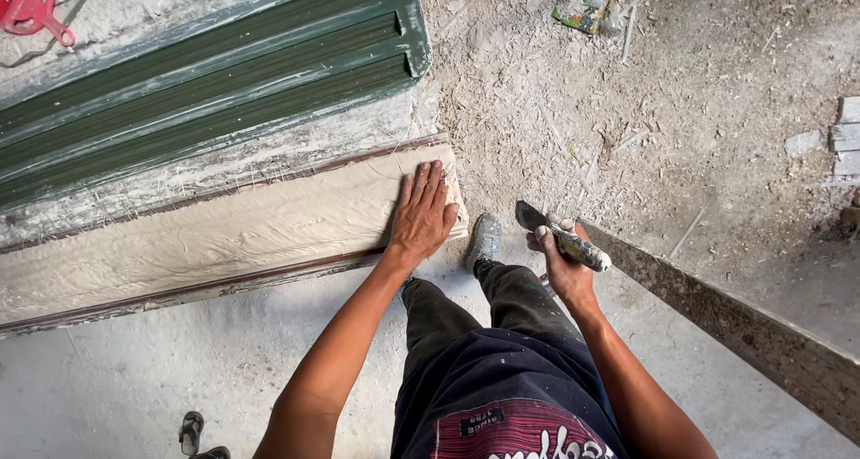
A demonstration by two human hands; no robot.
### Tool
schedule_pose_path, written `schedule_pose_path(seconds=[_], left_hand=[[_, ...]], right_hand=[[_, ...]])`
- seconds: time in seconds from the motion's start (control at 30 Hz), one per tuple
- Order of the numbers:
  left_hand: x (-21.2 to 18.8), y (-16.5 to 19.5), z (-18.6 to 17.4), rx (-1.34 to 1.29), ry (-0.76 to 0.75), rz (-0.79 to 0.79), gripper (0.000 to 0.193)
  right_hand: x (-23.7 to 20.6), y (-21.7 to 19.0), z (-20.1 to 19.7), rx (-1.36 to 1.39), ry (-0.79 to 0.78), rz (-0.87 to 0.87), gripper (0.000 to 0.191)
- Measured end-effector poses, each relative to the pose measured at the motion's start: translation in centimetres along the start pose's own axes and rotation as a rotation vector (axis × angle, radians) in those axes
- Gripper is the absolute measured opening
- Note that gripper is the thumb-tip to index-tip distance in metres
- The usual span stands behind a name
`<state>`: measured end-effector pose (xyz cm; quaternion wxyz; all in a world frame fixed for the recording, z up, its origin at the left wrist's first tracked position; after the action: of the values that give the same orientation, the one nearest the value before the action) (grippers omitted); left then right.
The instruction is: The person applies a white plaster slurry onto long decorative molded panels laid on a workshop table. They scoop slurry from a plastic bowl, spread it over the panel surface by hand and with a small trowel, then use a curved scraper to smooth the coating along the mold.
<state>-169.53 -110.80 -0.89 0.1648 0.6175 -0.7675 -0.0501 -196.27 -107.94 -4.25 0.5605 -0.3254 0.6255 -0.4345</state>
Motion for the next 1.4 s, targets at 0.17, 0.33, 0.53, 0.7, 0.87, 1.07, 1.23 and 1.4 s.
schedule_pose_path(seconds=[0.17, 0.33, 0.53, 0.7, 0.87, 1.07, 1.23, 1.4], left_hand=[[4.0, -0.4, -2.3, 0.004, -0.045, -0.112, 0.072], [11.3, 1.4, 0.2, 0.076, -0.301, -0.108, 0.118], [11.0, 2.7, 8.0, 0.351, -0.724, 0.051, 0.043], [9.2, -3.6, 1.3, -0.616, 0.248, -0.459, 0.04], [5.2, -7.5, -1.6, -0.486, 0.513, -0.716, 0.048], [5.4, -7.9, -2.4, -0.197, 0.445, -0.679, 0.067], [1.6, -9.3, -4.3, 0.217, 0.387, -0.689, 0.062], [2.4, -3.2, 1.1, 0.018, -0.012, -0.404, 0.071]], right_hand=[[0.5, -0.3, -0.2, -0.011, 0.025, 0.037, 0.04], [1.7, -1.0, -0.9, 0.119, 0.105, 0.114, 0.037], [4.2, -1.3, -0.4, 0.565, 0.175, 0.236, 0.031], [7.1, -1.6, 2.8, 0.603, 0.097, 0.331, 0.03], [9.4, -0.2, 10.2, 0.602, -0.074, 0.55, 0.034], [10.7, 1.2, 14.8, 0.427, -0.28, 0.509, 0.035], [11.2, 2.9, 14.2, 0.406, -0.267, 0.529, 0.031], [11.1, 2.0, 14.1, 0.428, -0.255, 0.542, 0.03]])
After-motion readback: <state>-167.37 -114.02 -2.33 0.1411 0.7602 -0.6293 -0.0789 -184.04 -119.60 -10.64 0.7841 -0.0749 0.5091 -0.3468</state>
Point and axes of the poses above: each hand's wrist, its own x-axis towards the middle knuckle, its own z-axis out of the palm, y = z × x, the point moved 10 cm from there along x, towards the middle knuckle, and after that the axes turned 9 degrees about y, right-handed, at the moved point
